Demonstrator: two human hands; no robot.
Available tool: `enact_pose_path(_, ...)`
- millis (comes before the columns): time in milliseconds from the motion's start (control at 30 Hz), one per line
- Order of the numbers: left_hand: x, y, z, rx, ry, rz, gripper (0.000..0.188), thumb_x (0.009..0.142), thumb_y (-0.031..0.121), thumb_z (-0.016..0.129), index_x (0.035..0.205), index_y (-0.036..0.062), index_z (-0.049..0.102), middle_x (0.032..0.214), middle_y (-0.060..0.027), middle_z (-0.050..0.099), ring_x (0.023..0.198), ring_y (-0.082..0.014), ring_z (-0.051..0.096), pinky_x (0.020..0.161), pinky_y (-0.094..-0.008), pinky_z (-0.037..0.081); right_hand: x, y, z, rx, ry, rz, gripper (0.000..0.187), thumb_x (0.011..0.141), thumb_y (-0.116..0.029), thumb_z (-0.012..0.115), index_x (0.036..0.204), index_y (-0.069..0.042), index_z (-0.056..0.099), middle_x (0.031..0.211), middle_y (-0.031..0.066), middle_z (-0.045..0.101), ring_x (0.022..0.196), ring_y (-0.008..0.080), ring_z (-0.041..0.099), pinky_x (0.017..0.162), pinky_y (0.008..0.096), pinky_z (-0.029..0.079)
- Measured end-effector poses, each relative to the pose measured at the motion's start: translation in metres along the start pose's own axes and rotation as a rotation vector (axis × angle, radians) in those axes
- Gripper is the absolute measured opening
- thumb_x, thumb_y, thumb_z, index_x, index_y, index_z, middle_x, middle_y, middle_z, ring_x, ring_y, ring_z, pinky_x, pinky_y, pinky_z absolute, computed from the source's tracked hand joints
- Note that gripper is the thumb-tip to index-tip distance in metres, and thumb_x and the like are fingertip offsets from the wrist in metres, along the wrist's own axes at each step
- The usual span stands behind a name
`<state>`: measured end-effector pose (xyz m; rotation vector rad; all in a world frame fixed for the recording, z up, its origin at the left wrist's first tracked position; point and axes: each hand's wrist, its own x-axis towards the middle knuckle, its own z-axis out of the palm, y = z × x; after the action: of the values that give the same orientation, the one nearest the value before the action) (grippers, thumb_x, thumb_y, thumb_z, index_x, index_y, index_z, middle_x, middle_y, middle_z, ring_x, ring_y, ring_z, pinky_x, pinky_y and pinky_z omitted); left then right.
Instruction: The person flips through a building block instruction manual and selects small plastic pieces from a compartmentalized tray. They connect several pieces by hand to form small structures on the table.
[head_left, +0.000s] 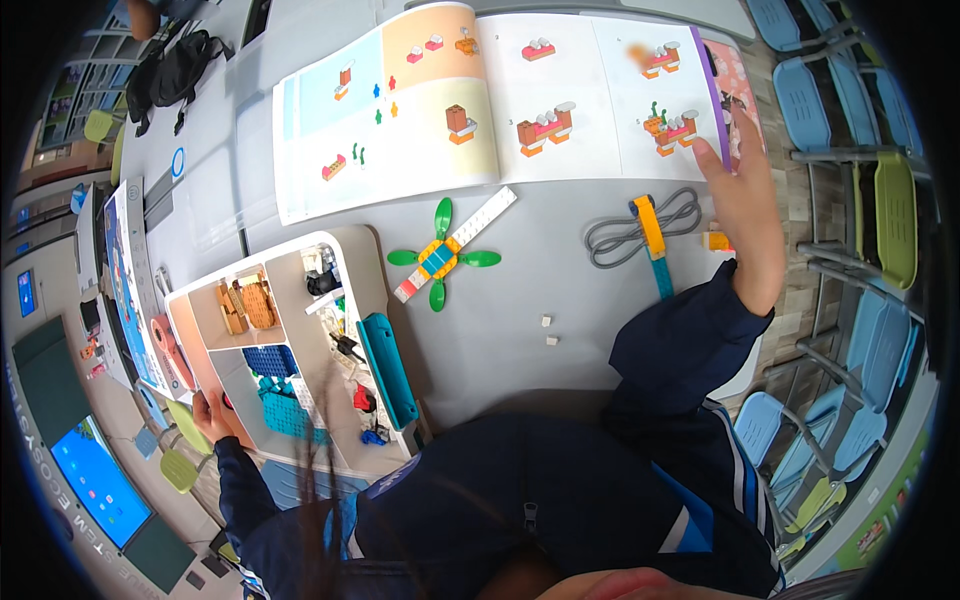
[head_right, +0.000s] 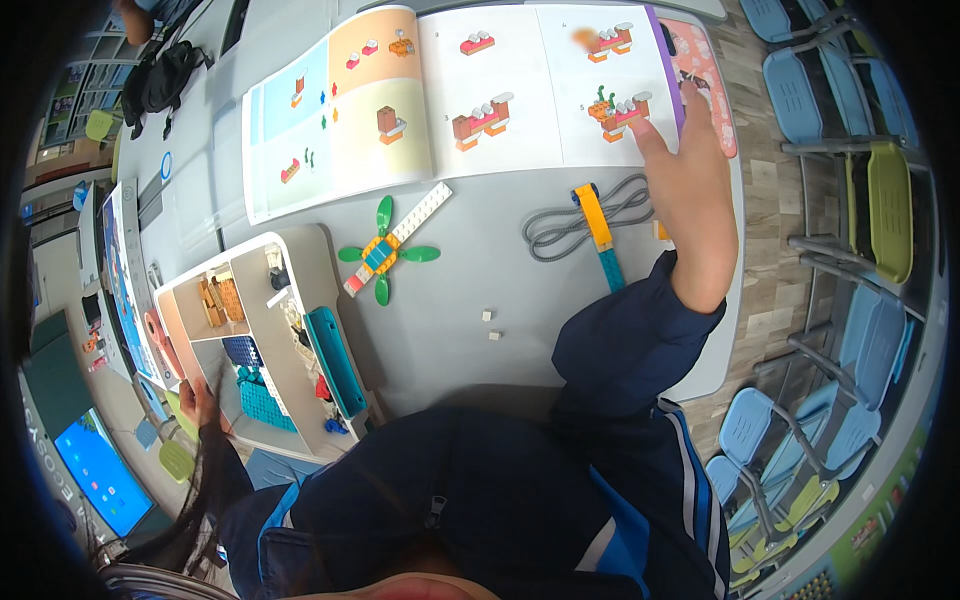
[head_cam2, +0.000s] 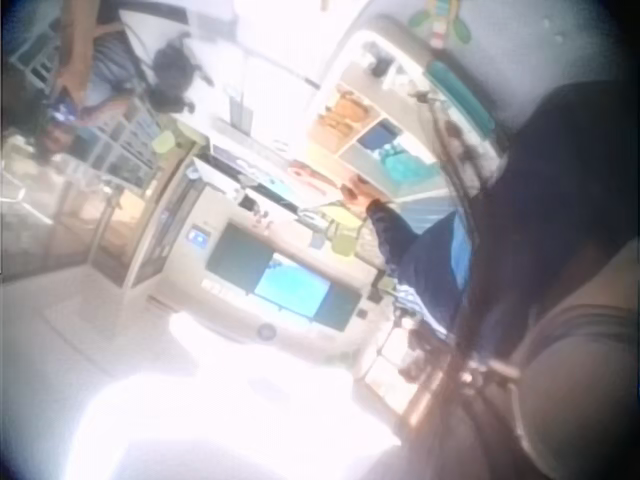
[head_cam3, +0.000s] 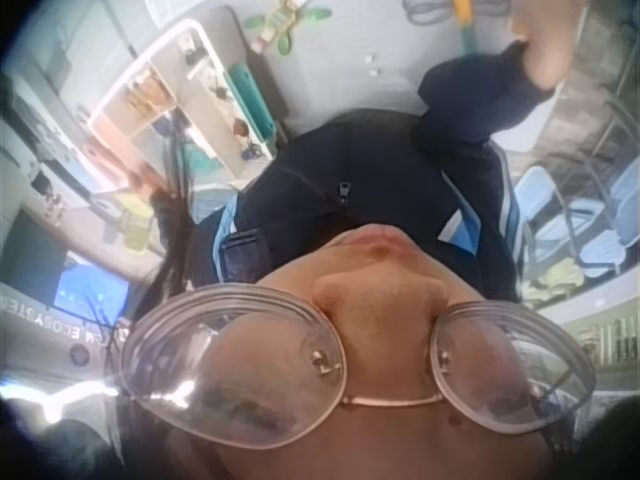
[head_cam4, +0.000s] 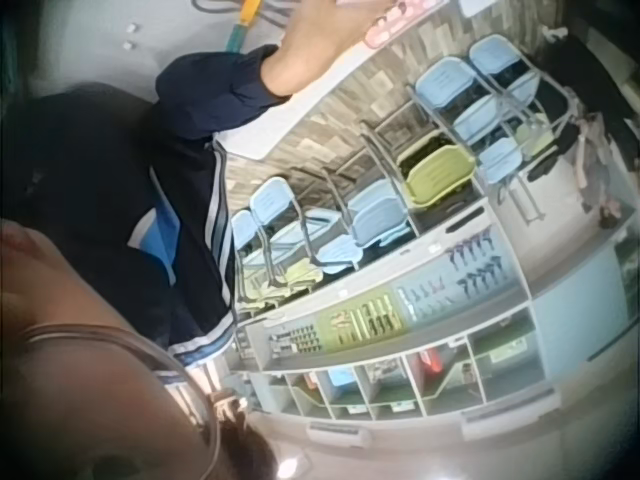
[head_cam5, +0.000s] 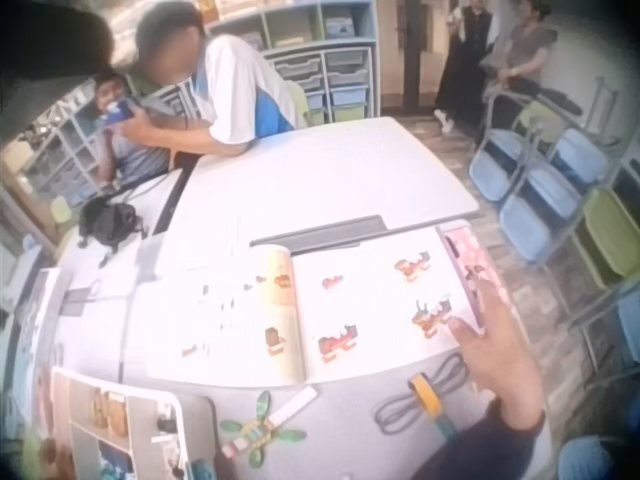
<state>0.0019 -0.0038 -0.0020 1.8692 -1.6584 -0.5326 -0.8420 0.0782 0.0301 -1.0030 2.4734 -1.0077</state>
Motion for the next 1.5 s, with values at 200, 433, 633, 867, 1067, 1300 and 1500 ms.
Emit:
enact_pose_path(200, -0.001, 0.000, -0.002, 0.112, 0.025, 0.038, 0.025, 0.096, 0.021, 0.065, 0.095, -0.0033, 0.061, 0.084, -0.0034, 0.061, 0.078, -0.0104, 0.052, 0.071, -0.0252, 0.043, 0.009, -0.009, 0.007, 0.216, 0.170, -0.027, 0.067, 0.081, -0.002, 0.070, 0.142, 0.001, 0.041, 0.126, 0.0255, 0.059, 0.109, 0.0248, 0.062, 0.087, 0.0315, 0.051)
enact_pose_path(433, 0.002, -0.001, 0.004, -0.009, 0.045, 0.084, 0.024, 0.096, 0.023, 0.064, 0.095, -0.0011, 0.060, 0.083, -0.0006, 0.058, 0.074, -0.0086, 0.049, 0.065, -0.0246, 0.038, -0.043, -0.118, 0.089, 0.291, 0.119, -0.504, 0.057, 0.075, 0.007, 0.067, 0.130, -0.004, 0.055, 0.118, 0.0155, 0.063, 0.111, 0.0308, 0.060, 0.105, 0.0453, 0.039)
enact_pose_path(633, 0.001, -0.006, -0.001, 0.016, 0.033, 0.029, 0.025, 0.095, 0.021, 0.066, 0.100, -0.0040, 0.063, 0.089, -0.0036, 0.063, 0.080, -0.0109, 0.055, 0.072, -0.0260, 0.043, -0.105, -0.148, 0.151, 0.177, -0.367, -0.666, 0.056, 0.080, -0.001, 0.067, 0.134, -0.010, 0.055, 0.087, 0.0033, 0.068, 0.099, 0.0260, 0.057, 0.112, 0.0687, 0.012)
enact_pose_path(867, -0.002, 0.008, 0.002, 0.025, 0.032, 0.054, 0.026, 0.093, 0.020, 0.068, 0.101, -0.0050, 0.064, 0.092, -0.0045, 0.065, 0.084, -0.0118, 0.056, 0.076, -0.0263, 0.045, -0.102, -0.138, 0.167, 0.187, -0.307, -0.798, 0.059, 0.079, -0.001, 0.068, 0.136, -0.006, 0.051, 0.107, 0.0082, 0.066, 0.115, 0.0295, 0.052, 0.113, 0.0672, 0.014)
enact_pose_path(1067, -0.004, 0.024, 0.009, 0.056, 0.051, 0.073, 0.022, 0.094, 0.019, 0.068, 0.093, -0.0024, 0.063, 0.083, 0.0020, 0.059, 0.073, -0.0058, 0.048, 0.063, -0.0216, 0.038, -0.094, -0.133, 0.170, 0.229, -0.382, -0.868, 0.052, 0.080, -0.001, 0.068, 0.131, -0.007, 0.057, 0.123, 0.0121, 0.060, 0.125, 0.0305, 0.049, 0.115, 0.0628, 0.018)
enact_pose_path(1300, -0.003, 0.025, 0.013, 0.059, 0.053, 0.095, 0.023, 0.094, 0.021, 0.067, 0.090, -0.0016, 0.061, 0.079, 0.0040, 0.055, 0.070, -0.0040, 0.044, 0.061, -0.0207, 0.035, -0.085, -0.126, 0.176, 0.435, -0.427, -0.901, 0.035, 0.082, -0.002, 0.068, 0.117, -0.006, 0.066, 0.119, 0.0118, 0.061, 0.124, 0.0296, 0.051, 0.113, 0.0559, 0.031)
enact_pose_path(1500, -0.005, 0.015, 0.004, 0.067, 0.025, 0.068, 0.028, 0.094, 0.024, 0.068, 0.095, -0.0036, 0.063, 0.086, -0.0007, 0.063, 0.076, -0.0074, 0.052, 0.067, -0.0227, 0.041, -0.072, -0.140, 0.143, 0.373, -0.045, -0.813, 0.033, 0.081, 0.003, 0.061, 0.113, -0.003, 0.065, 0.120, 0.0155, 0.058, 0.124, 0.0335, 0.050, 0.109, 0.0554, 0.034)
